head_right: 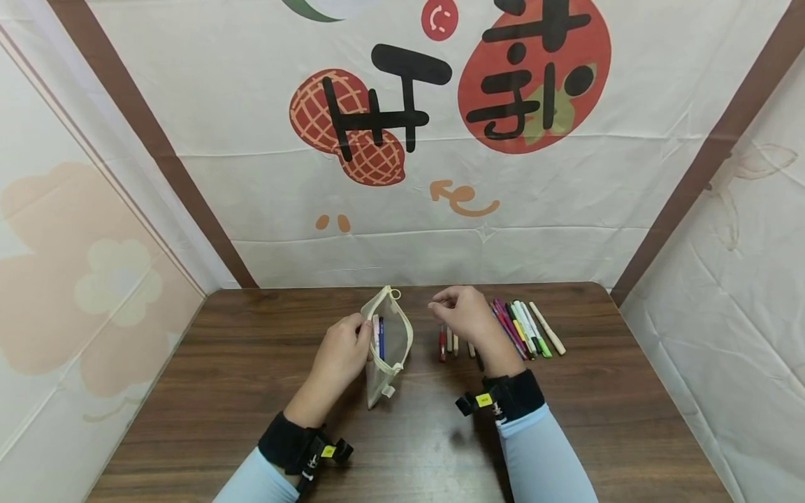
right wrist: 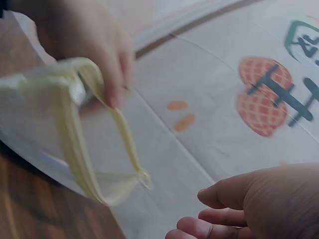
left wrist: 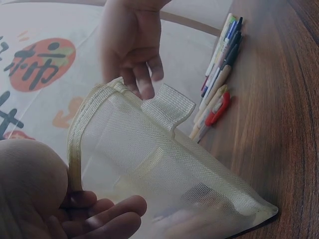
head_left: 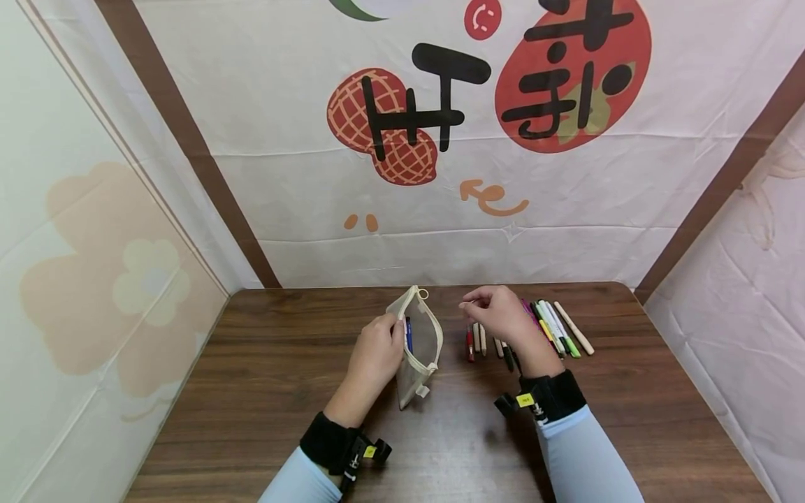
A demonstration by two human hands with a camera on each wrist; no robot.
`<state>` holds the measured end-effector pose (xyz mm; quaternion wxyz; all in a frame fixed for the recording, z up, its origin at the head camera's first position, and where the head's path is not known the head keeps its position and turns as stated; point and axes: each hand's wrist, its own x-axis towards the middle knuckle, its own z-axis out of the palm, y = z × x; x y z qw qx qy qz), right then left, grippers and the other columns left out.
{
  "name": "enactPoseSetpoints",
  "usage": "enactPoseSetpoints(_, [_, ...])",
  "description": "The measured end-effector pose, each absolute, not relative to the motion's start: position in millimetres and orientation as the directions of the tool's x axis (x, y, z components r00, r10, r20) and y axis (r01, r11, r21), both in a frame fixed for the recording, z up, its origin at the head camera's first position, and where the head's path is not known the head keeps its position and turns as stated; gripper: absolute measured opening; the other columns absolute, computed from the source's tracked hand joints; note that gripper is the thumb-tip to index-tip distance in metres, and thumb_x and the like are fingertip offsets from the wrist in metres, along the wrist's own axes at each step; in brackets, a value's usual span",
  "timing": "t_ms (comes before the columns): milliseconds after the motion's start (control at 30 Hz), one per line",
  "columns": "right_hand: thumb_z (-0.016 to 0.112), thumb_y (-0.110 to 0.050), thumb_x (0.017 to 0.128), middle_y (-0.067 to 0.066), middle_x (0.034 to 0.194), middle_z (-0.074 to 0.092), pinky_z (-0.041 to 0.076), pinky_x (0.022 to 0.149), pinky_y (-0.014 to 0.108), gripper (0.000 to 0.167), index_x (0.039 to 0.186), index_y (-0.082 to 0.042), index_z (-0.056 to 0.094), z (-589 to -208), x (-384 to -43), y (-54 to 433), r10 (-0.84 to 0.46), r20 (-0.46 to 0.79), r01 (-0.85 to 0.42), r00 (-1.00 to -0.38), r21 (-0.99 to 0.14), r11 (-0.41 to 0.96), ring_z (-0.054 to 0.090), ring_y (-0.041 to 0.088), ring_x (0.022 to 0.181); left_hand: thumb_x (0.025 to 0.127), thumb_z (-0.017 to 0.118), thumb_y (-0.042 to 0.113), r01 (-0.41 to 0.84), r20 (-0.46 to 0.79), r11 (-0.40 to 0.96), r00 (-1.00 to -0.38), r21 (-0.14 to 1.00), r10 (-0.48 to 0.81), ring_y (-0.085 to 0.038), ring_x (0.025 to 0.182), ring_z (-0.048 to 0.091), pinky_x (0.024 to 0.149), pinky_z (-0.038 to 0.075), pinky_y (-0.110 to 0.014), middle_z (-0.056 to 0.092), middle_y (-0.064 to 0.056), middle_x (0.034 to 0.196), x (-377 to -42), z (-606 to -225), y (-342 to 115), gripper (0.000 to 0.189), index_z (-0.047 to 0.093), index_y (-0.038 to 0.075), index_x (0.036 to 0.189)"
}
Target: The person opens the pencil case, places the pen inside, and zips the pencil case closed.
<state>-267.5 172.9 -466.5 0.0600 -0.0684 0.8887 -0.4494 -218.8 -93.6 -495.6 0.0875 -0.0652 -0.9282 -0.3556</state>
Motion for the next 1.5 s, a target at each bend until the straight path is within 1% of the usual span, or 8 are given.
enactPoseSetpoints(267, [0.066, -0.032, 0.114, 0.019, 0.129, 0.082, 0.063, 0.097, 0.052, 0.036, 0.136, -0.006, 0.079, -457, -274, 218, -0.051, -0.012, -0.028, -0.999, -0.699, 0.715, 0.078, 0.037, 0.115, 0.118, 0.053, 0.023, 0.186, 0.206, 0.744, -0.976, 0.642, 0.066, -0.018, 0.074, 0.057, 0.065, 0.051, -0.034, 0.062, -0.007, 0.087, -220, -497, -95, 0.032, 0.07, 0.006, 0.096])
enactPoseSetpoints(367, [0.064, -0.031, 0.114, 0.023, 0.141, 0.077, 0.06, 0.105, 0.06, 0.038, 0.139, -0.005, 0.078, -456, -275, 236, -0.006, -0.006, -0.001, -1.0, -0.648, 0.762, 0.075, 0.042, 0.124, 0.118, 0.053, 0.023, 0.179, 0.201, 0.743, -0.978, 0.645, 0.061, -0.019, 0.073, 0.057, 0.064, 0.051, -0.034, 0.062, -0.007, 0.086, -219, -496, -96, 0.032, 0.069, 0.007, 0.095])
enactPoseSetpoints(567, [0.058, -0.031, 0.117, 0.031, 0.152, 0.068, 0.055, 0.112, 0.069, 0.05, 0.156, -0.001, 0.063, -455, -274, 272, 0.086, -0.094, 0.124, -0.992, -0.546, 0.829, 0.067, 0.051, 0.136, 0.118, 0.054, 0.024, 0.173, 0.203, 0.746, -0.978, 0.643, 0.051, -0.02, 0.075, 0.058, 0.066, 0.052, -0.035, 0.063, -0.008, 0.087, -220, -495, -95, 0.032, 0.071, 0.007, 0.097])
enactPoseSetpoints(667, [0.057, -0.029, 0.117, 0.034, 0.156, 0.063, 0.054, 0.112, 0.071, 0.053, 0.16, 0.002, 0.058, -459, -275, 289, 0.119, -0.142, 0.175, -0.983, -0.496, 0.851, 0.064, 0.054, 0.139, 0.118, 0.054, 0.024, 0.168, 0.2, 0.746, -0.979, 0.645, 0.047, -0.02, 0.074, 0.058, 0.065, 0.051, -0.035, 0.062, -0.008, 0.087, -220, -496, -95, 0.032, 0.07, 0.007, 0.097])
enactPoseSetpoints(867, [0.057, -0.028, 0.116, 0.037, 0.155, 0.062, 0.055, 0.111, 0.071, 0.053, 0.155, 0.008, 0.06, -472, -274, 311, 0.155, -0.188, 0.226, -0.97, -0.457, 0.86, 0.064, 0.055, 0.137, 0.118, 0.054, 0.024, 0.159, 0.194, 0.743, -0.98, 0.65, 0.04, -0.019, 0.073, 0.057, 0.064, 0.05, -0.033, 0.062, -0.008, 0.086, -220, -498, -96, 0.032, 0.071, 0.006, 0.098])
enactPoseSetpoints(1100, [0.063, -0.026, 0.112, 0.038, 0.143, 0.069, 0.06, 0.103, 0.065, 0.051, 0.145, 0.012, 0.066, -486, -272, 327, 0.187, -0.215, 0.267, -0.958, -0.45, 0.852, 0.071, 0.048, 0.121, 0.119, 0.053, 0.025, 0.157, 0.187, 0.743, -0.981, 0.651, 0.043, -0.019, 0.073, 0.058, 0.064, 0.051, -0.033, 0.062, -0.008, 0.086, -220, -499, -97, 0.033, 0.072, 0.006, 0.099])
enactPoseSetpoints(1367, [0.065, -0.024, 0.111, 0.04, 0.146, 0.066, 0.058, 0.107, 0.067, 0.052, 0.146, 0.015, 0.064, -497, -267, 341, 0.232, -0.259, 0.332, -0.937, -0.463, 0.822, 0.069, 0.053, 0.127, 0.119, 0.054, 0.026, 0.158, 0.183, 0.749, -0.982, 0.644, 0.049, -0.019, 0.073, 0.057, 0.063, 0.05, -0.033, 0.061, -0.008, 0.086, -221, -498, -95, 0.033, 0.071, 0.006, 0.099])
enactPoseSetpoints(1500, [0.066, -0.023, 0.11, 0.039, 0.143, 0.069, 0.059, 0.104, 0.066, 0.049, 0.142, 0.015, 0.067, -501, -267, 346, 0.23, -0.261, 0.329, -0.937, -0.449, 0.831, 0.071, 0.053, 0.124, 0.118, 0.053, 0.027, 0.16, 0.181, 0.749, -0.982, 0.643, 0.054, -0.019, 0.073, 0.057, 0.063, 0.05, -0.033, 0.062, -0.008, 0.087, -220, -497, -94, 0.033, 0.071, 0.006, 0.1])
